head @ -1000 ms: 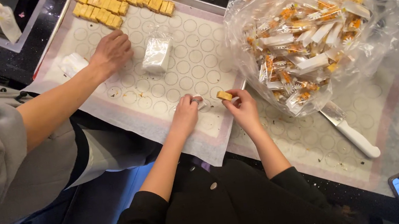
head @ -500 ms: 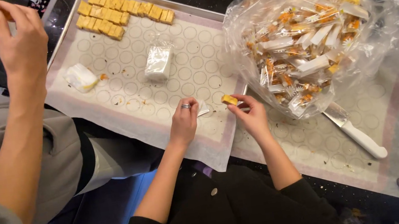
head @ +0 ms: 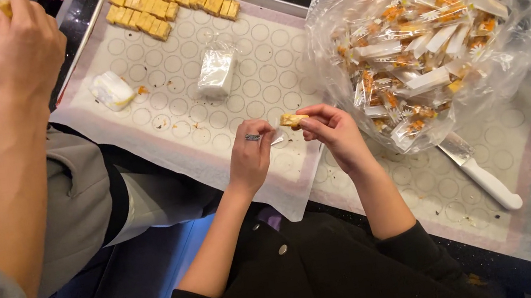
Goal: Wrapping individual pieces of yellow confectionery in plastic wrappers
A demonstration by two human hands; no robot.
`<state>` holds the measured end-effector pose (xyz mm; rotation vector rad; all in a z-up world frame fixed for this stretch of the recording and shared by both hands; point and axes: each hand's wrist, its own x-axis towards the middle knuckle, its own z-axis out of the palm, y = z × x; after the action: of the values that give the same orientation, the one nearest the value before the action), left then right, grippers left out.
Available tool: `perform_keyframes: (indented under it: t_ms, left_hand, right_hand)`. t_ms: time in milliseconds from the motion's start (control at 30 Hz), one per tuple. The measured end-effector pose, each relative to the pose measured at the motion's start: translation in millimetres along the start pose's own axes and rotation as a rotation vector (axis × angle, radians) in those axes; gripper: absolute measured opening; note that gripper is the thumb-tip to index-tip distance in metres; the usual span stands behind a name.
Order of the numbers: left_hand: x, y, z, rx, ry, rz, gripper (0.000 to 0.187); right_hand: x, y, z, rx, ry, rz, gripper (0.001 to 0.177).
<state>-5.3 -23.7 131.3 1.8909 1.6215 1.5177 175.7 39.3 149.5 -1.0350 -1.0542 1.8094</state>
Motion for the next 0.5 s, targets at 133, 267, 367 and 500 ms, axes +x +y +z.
perform_keyframes:
  t_ms: [133,267,367,500]
  left_hand:
    - [0.7,6.0,-8.3,0.043,0.033,0.024,0.006]
    - [-0.7,10.3,-15.3,0.045,0.076,0.027,0.004]
    - [-4.5,6.6,-15.1,0.090,0.072,0.038,0.004]
    - [-14.9,-4.4,-11.3,0.099,0.071,0.011,0.003]
  right_hand:
    - [-3.1,-6.0,8.9,-0.079,-0.010,0.009,0.032]
    - [-8.3,-10.5,16.9,-0.275,0.021,-0.059,0.032]
    - [-12.3,-12.6,21.9,-0.374,0.041,-0.124,0.031]
    - [-9.7,-19.8,17.6,-0.304,0.067,-0.175,0.032]
